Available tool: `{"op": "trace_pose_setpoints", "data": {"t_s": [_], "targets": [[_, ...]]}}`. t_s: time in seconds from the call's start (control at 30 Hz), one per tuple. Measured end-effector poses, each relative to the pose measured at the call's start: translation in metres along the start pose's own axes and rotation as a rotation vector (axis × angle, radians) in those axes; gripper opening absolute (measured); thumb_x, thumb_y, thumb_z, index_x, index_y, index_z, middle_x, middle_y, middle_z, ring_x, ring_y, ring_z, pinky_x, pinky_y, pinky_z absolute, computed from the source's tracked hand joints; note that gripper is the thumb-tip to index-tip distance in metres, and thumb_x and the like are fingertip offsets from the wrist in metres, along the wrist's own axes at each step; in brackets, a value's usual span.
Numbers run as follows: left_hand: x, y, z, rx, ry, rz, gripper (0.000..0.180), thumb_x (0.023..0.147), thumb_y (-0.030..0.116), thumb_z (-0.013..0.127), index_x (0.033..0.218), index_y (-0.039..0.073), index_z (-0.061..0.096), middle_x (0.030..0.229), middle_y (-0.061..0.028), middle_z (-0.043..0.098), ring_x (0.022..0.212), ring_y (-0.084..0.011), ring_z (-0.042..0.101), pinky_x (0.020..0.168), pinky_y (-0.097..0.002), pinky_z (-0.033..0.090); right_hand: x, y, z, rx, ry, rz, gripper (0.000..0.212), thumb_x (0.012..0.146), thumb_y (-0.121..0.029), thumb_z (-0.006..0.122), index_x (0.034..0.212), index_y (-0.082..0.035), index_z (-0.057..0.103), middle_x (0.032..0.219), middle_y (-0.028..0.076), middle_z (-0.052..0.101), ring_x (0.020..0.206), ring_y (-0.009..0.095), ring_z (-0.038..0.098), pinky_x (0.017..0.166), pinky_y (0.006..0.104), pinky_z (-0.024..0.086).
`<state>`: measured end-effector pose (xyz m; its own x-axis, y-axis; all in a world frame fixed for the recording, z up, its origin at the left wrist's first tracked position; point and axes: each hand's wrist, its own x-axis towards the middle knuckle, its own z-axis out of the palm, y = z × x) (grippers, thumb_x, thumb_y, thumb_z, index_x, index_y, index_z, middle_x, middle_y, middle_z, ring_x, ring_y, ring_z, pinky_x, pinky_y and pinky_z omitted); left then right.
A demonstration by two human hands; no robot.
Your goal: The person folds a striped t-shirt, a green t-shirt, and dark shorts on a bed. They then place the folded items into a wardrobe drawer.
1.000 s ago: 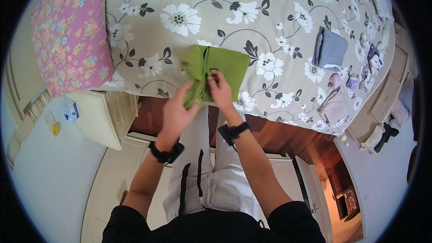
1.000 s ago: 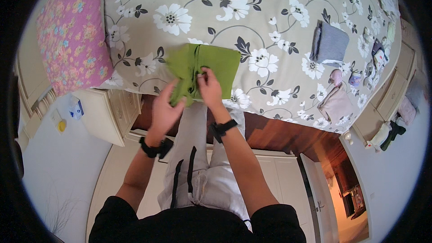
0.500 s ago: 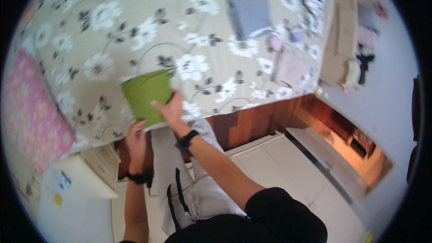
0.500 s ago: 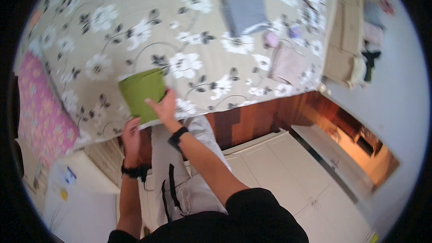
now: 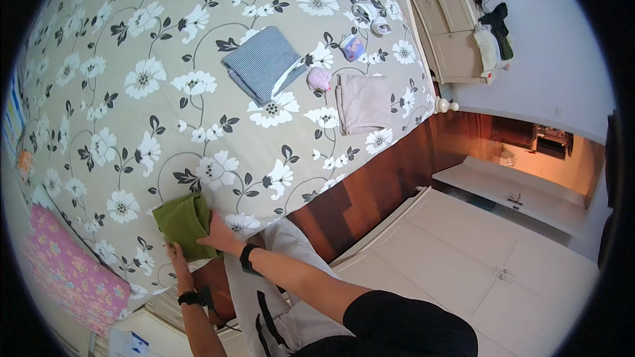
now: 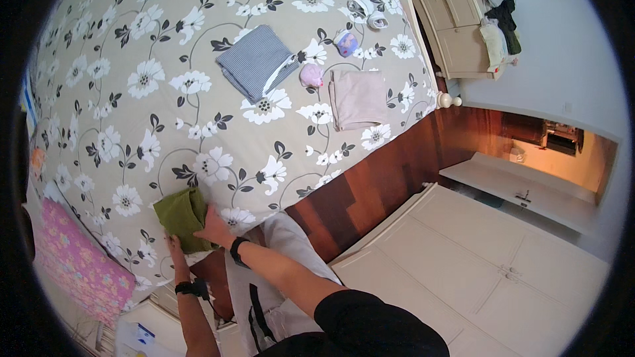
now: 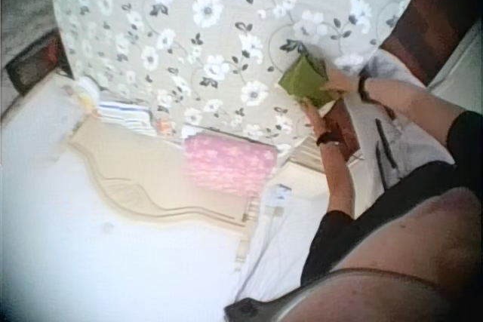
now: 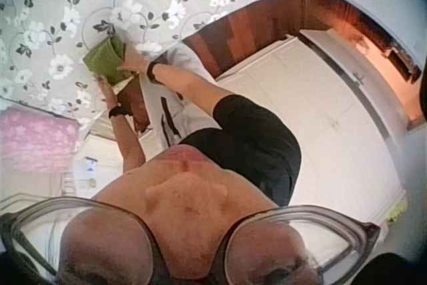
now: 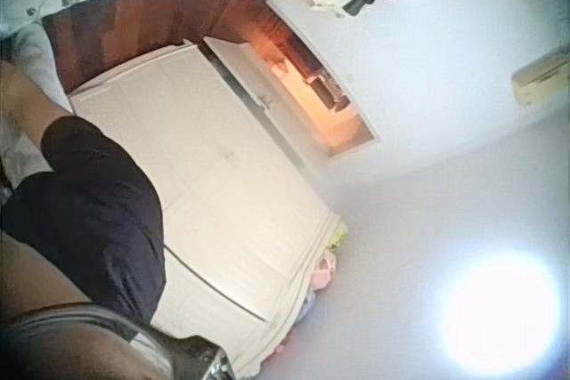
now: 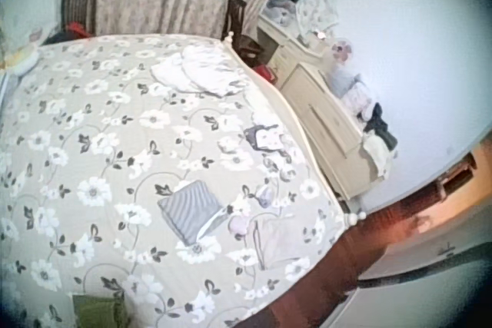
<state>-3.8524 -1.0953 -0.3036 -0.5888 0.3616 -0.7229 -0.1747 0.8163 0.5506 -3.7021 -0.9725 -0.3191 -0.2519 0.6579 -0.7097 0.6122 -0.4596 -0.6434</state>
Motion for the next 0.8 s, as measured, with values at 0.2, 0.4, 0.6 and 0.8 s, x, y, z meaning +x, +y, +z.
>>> {"op": "trace_pose_setpoints", "data": {"t_s": [0.2,0.4,0.6,0.8], "targets": [[-0.03,0.031,0.009,-0.128,-0.168,0.13,0.054,0.105,0.032,0.046,0.147,0.0,0.037,0.145,-0.0158,0.045,0.131,-0.0244,0.045,0.112,-0.0346,0.031,0.002,-0.019,-0.1,0.744,-0.231,0.062,0.057,0.085,-0.02,0.074,0.132,0.001,0.05,0.122,0.011,0.063,0.108,0.022,0.061,0.093,0.0377,0.048],[-0.064,0.037,0.023,0.007,-0.273,0.158,0.046,0.096,0.008,0.057,0.141,0.005,0.047,0.12,-0.0107,0.062,0.113,-0.0179,0.057,0.1,-0.0306,0.041,-0.014,-0.041,-0.35,1.155,0.369,-0.242,0.05,0.097,-0.024,0.062,0.139,-0.006,0.043,0.13,0.007,0.056,0.113,0.021,0.058,0.092,0.0378,0.052],[-0.089,0.056,0.061,0.267,-0.391,0.227,0.046,0.089,0.003,0.059,0.134,0.005,0.053,0.111,-0.0084,0.065,0.1,-0.0183,0.06,0.089,-0.0316,0.048,0.081,0.001,-0.48,1.227,0.723,-0.369,0.048,0.096,-0.016,0.063,0.137,-0.002,0.043,0.132,0.012,0.053,0.113,0.026,0.057,0.095,0.042,0.05],[-0.101,0.077,0.069,0.282,-0.403,0.263,0.047,0.088,0.0,0.059,0.134,0.005,0.053,0.11,-0.0081,0.064,0.098,-0.0186,0.06,0.088,-0.0329,0.049,0.155,0.053,-0.462,1.007,1.224,0.258,0.06,0.087,-0.017,0.074,0.131,0.008,0.042,0.128,0.018,0.055,0.112,0.032,0.057,0.094,0.0407,0.05]]}}
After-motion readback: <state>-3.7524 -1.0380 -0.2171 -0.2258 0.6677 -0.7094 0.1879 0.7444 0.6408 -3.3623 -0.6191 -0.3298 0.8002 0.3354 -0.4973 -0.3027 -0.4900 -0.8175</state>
